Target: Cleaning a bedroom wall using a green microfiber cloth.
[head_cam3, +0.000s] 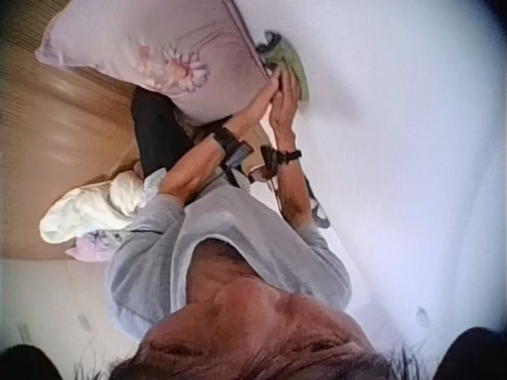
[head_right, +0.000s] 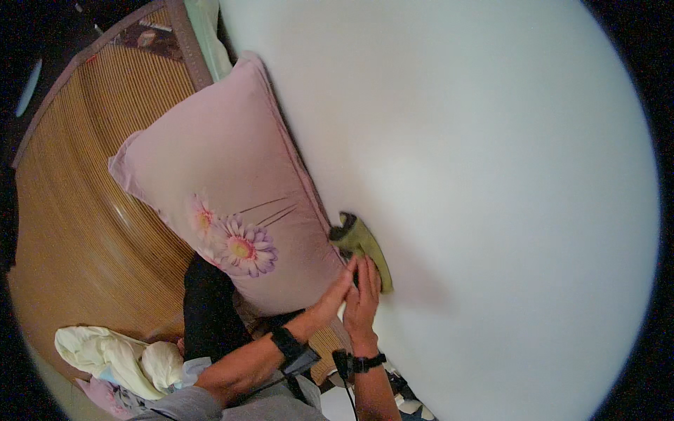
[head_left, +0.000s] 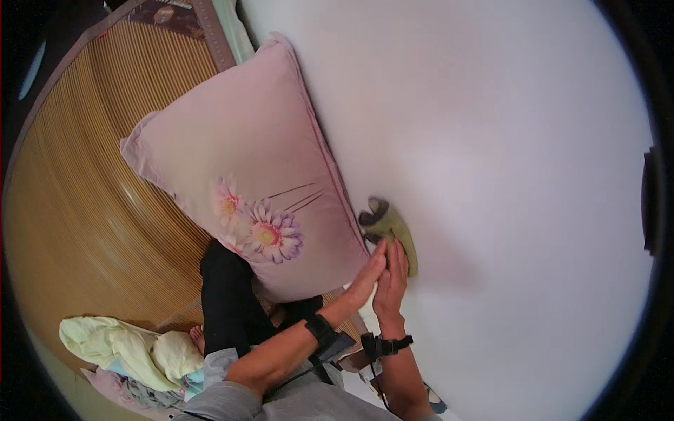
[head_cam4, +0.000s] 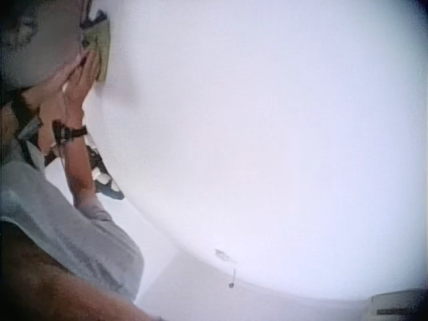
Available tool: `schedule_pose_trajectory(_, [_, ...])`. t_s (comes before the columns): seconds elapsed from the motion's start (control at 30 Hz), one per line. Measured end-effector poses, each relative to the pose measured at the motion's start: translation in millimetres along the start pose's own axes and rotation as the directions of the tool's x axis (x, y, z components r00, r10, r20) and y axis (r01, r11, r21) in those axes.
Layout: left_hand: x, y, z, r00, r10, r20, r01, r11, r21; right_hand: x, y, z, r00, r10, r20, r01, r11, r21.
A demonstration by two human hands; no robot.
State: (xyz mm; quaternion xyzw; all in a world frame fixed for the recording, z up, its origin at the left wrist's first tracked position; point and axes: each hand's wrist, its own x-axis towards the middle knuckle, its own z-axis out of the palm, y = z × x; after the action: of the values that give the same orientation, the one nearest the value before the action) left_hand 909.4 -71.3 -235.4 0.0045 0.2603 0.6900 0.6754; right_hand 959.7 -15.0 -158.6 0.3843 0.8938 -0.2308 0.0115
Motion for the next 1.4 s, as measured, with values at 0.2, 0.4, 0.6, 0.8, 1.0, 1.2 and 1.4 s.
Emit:
schedule_pose_trajectory(0.2, [9.2,43.3,-37.6,1.0,0.018,0.017,-0.018,1.0,0.012,24.0,-2.6,23.4,0.997,-0.049,-0.061,0.053,0.997,0.059])
schedule_pose_trajectory(0.4, [51.4,211.0,-76.8,0.899,0.434,-0.063,-0.436,0.9,-0.008,196.2,-99.3,53.7,0.914,-0.329,-0.239,0.383,0.892,0.238])
schedule_pose_trajectory(0.6, [58.7,189.0,-66.9,0.839,0.544,-0.017,-0.543,0.838,0.054,188.6,-104.4,48.5,0.892,-0.331,-0.307,0.412,0.874,0.256])
schedule_pose_trajectory(0.8, [-3.6,5.7,-3.3,0.989,0.117,0.088,-0.131,0.976,0.176,-9.4,12.6,9.0,0.986,0.011,-0.169,-0.009,1.0,0.013])
schedule_pose_trajectory(1.0, [-19.0,-25.3,-2.2,0.985,-0.094,0.144,0.074,0.987,0.141,-57.4,27.6,4.0,0.977,0.134,-0.163,-0.137,0.991,-0.008])
schedule_pose_trajectory(1.2, [36.4,112.9,-74.0,0.952,0.298,-0.064,-0.289,0.949,0.125,102.9,-41.6,48.0,0.95,-0.206,-0.236,0.258,0.942,0.216])
schedule_pose_trajectory(1.4, [50.4,227.6,-60.5,0.884,0.456,-0.099,-0.466,0.877,-0.119,202.1,-115.4,60.5,0.855,-0.27,-0.443,0.424,0.855,0.299])
